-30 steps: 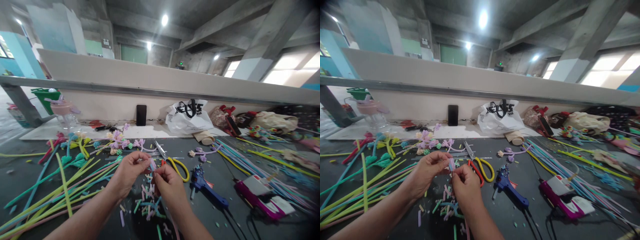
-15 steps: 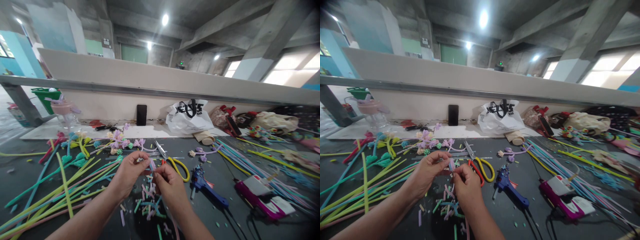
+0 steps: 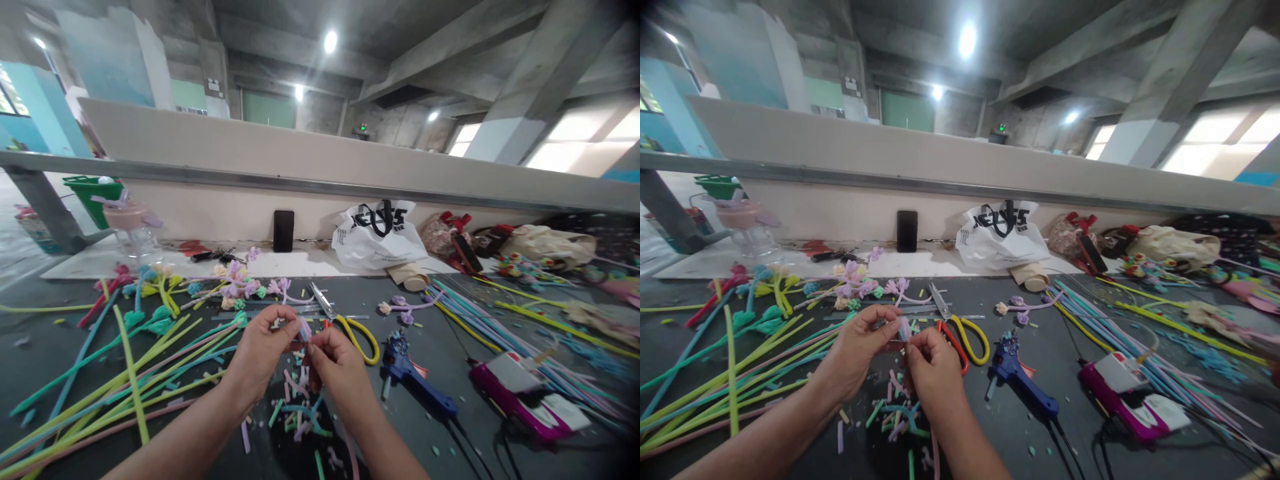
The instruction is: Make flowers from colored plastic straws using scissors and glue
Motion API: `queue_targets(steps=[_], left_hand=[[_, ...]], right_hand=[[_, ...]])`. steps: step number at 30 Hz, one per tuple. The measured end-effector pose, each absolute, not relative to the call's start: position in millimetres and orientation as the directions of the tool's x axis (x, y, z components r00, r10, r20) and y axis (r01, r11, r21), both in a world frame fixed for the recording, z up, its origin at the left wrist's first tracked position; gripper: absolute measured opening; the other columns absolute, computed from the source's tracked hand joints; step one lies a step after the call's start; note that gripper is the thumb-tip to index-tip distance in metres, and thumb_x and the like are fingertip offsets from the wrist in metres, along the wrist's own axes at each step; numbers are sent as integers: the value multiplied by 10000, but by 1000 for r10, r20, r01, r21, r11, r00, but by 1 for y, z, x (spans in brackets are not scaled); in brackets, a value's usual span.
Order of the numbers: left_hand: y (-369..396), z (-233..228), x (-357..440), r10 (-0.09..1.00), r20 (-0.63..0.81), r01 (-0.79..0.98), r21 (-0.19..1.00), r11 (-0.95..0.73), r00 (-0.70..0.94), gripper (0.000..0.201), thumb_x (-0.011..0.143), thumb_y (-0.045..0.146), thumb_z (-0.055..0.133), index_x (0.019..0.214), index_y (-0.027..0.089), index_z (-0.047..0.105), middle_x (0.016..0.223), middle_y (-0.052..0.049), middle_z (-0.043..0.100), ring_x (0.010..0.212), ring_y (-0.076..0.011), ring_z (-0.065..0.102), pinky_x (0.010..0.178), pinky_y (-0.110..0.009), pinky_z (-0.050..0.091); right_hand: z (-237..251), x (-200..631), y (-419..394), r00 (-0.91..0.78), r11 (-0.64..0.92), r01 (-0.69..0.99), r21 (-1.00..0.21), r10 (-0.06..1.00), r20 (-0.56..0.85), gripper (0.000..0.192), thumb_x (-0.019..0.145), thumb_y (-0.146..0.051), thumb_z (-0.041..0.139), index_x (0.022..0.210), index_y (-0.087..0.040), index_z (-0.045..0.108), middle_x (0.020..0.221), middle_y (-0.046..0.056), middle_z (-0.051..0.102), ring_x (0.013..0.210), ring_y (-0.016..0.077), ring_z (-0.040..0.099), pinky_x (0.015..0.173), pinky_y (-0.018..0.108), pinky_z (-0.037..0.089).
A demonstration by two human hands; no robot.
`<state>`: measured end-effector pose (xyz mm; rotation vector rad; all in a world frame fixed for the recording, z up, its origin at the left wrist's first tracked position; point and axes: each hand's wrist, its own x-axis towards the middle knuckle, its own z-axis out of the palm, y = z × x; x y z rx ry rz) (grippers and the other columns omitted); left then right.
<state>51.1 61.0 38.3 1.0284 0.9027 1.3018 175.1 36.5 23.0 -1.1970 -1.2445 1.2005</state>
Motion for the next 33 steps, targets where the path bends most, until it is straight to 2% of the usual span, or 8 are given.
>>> queue_targets(steps=[7,12,15,21,26,33], left_hand=[[61,39,51,996,48,-294,956,-25,71,181,646,302,661,675,170,541,781,10,572,665,-115,543,589,-242,511],[61,38,52,996,32,-323,946,-3,84,162,656,292,654,690,176,547,697,36,568,595,-99,524,597,-266,512],[60,38,53,996,31,-321,947,-3,80,156,670,285,644,712,173,544,682,35,574,567,-93,517,597,-271,508],[60,36,56,995,88,-274,959,-74,40,123,699,276,612,722,173,550,709,23,592,573,-101,526,580,-244,472],[60,32,58,989,148,-220,965,-143,9,92,719,248,590,733,168,547,793,7,586,627,-99,513,596,-222,440],[57,34,59,983,181,-210,961,-180,-14,78,731,232,571,738,161,539,785,2,574,648,-98,507,610,-218,429]], right_hand=[[21,178,42,-120,-38,-84,-996,992,-28,288,692,-408,627,750,-192,446,562,-71,565,297,62,462,292,173,365],[23,179,42,-46,-38,-51,-998,998,-35,266,713,-401,604,713,-171,470,494,-75,531,269,20,343,270,134,237],[25,179,41,-6,-17,-41,-999,1000,-17,226,717,-357,597,688,-165,479,481,-74,516,285,16,325,288,133,221],[28,177,40,9,18,-29,-999,1000,18,192,715,-326,579,674,-171,474,522,-59,528,311,28,348,307,148,249],[26,178,40,-5,23,-6,-1000,1000,23,194,726,-331,580,680,-172,480,527,-59,513,326,26,320,319,156,218],[18,182,43,7,89,26,-996,996,89,249,717,-381,616,672,-164,503,532,-61,497,349,27,290,349,179,200]])
